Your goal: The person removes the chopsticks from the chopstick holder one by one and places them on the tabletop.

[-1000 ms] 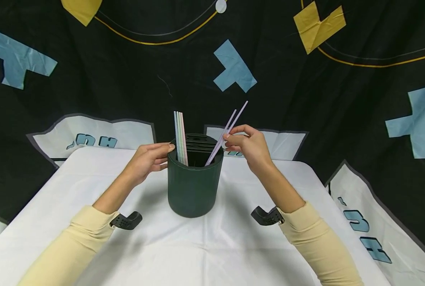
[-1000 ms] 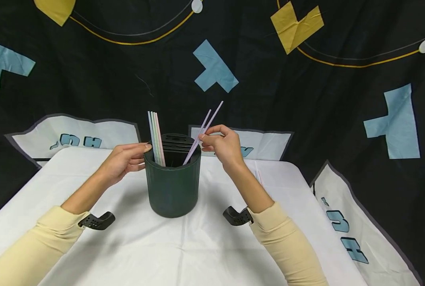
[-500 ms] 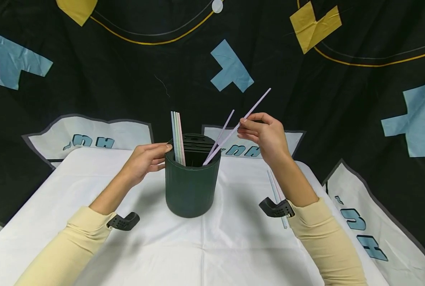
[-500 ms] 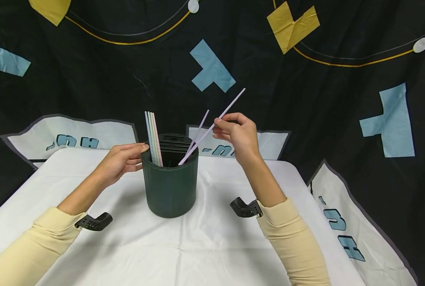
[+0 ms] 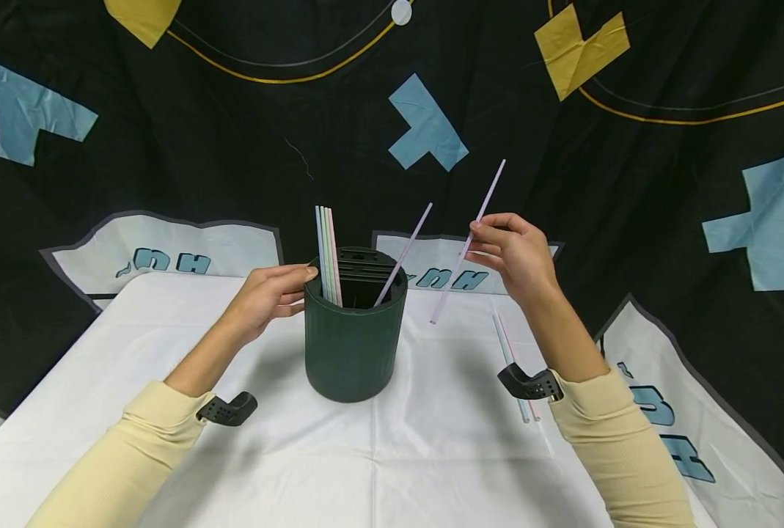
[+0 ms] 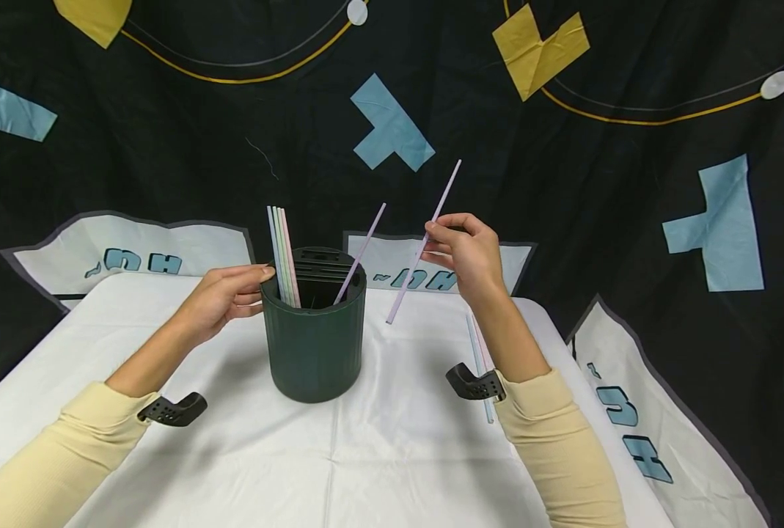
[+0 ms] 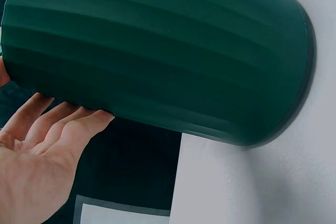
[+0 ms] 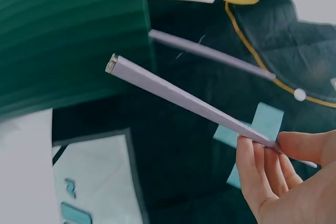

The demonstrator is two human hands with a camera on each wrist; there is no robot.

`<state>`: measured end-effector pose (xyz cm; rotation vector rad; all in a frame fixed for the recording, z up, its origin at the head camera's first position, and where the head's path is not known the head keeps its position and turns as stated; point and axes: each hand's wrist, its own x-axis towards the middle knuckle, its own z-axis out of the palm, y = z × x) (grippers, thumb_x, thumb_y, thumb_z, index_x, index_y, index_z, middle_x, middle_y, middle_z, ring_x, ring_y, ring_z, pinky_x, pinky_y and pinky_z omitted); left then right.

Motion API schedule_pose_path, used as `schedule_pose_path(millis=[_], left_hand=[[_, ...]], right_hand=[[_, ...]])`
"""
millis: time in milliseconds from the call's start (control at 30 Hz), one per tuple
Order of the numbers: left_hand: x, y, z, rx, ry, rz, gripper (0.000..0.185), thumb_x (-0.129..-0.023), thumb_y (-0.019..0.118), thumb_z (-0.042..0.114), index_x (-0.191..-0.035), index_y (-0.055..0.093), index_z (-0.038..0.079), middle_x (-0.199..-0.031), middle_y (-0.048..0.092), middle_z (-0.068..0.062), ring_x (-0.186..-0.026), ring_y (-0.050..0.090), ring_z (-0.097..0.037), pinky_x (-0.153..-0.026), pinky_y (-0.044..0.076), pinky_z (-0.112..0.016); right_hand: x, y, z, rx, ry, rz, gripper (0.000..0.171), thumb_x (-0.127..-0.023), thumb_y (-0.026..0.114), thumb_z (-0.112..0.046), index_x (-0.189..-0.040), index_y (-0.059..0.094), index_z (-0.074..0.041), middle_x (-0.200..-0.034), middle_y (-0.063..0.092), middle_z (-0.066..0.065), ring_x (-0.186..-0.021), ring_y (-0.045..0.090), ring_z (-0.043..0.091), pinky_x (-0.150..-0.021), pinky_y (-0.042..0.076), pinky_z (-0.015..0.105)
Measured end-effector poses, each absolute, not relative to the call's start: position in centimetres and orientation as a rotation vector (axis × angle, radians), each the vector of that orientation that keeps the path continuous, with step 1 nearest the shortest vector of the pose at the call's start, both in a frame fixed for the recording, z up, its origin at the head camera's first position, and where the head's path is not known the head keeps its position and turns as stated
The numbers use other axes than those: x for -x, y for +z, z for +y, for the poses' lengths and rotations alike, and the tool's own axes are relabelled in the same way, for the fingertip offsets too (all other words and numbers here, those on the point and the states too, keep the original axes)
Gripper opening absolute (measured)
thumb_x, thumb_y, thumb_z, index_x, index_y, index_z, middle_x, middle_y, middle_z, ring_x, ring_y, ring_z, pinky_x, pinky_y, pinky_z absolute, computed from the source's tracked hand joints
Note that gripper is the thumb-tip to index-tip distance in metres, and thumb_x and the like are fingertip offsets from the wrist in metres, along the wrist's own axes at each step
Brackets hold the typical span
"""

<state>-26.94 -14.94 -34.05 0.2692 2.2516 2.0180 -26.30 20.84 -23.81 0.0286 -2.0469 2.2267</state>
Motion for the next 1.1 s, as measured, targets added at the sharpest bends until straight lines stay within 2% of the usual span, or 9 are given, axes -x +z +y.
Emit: schedule_pose_path(millis=[200,367,633,867,1100], left_hand=[[27.1,-34.2,-15.0,-0.26,2.016,2.251,0.063,-0.099,0.064,0.037,-0.148,0.048,0.001,-0.146,0.056,-0.019,-0.128,0.06,-0.037,-0.1,0.054,-0.044],[27.1,-34.2,-15.0,-0.248,2.021,2.236,0.063,-0.099,0.064,0.037,-0.148,0.048,0.001,-0.146,0.056,-0.018,-0.127,0.061,-0.035,-0.1,0.054,-0.044],[27.0,-34.2,-15.0,-0.254,2.041,2.22,0.063,-0.099,0.064,0.035,-0.149,0.047,0.0,-0.146,0.055,-0.019,-0.129,0.059,-0.037,-0.101,0.053,-0.044],[27.0,-34.2,-15.0,-0.24,2.037,2.231,0.062,-0.099,0.064,0.035,-0.148,0.048,0.001,-0.145,0.057,-0.019,-0.128,0.06,-0.037,-0.1,0.054,-0.044],[27.1,-34.2,-15.0,-0.257,2.038,2.225,0.064,-0.098,0.065,0.035,-0.149,0.047,0.0,-0.146,0.056,-0.019,-0.129,0.059,-0.037,-0.101,0.053,-0.044]], right_hand=[[27.0,-25.7,22.4,0.038,2.131,-2.178,0.016,-0.1,0.064,-0.017,-0.114,0.063,-0.01,-0.102,0.07,-0.002,-0.084,0.073,0.012,-0.079,0.062,0.025],[27.6,-27.5,24.1,0.128,2.033,-2.312,0.023,-0.101,0.064,-0.021,-0.12,0.063,-0.009,-0.102,0.07,-0.006,-0.085,0.072,0.008,-0.081,0.061,0.024],[28.5,-30.8,26.7,0.204,1.941,-2.425,0.039,-0.099,0.068,-0.021,-0.131,0.061,0.001,-0.093,0.072,-0.01,-0.084,0.073,0.007,-0.078,0.062,0.025],[29.1,-34.0,28.4,0.239,1.935,-2.482,0.04,-0.099,0.066,-0.016,-0.131,0.059,0.007,-0.088,0.071,-0.011,-0.083,0.073,0.008,-0.076,0.062,0.024],[29.4,-36.7,29.7,0.282,1.898,-2.548,0.042,-0.099,0.065,-0.011,-0.133,0.057,0.011,-0.085,0.072,-0.011,-0.076,0.072,0.009,-0.072,0.063,0.023]])
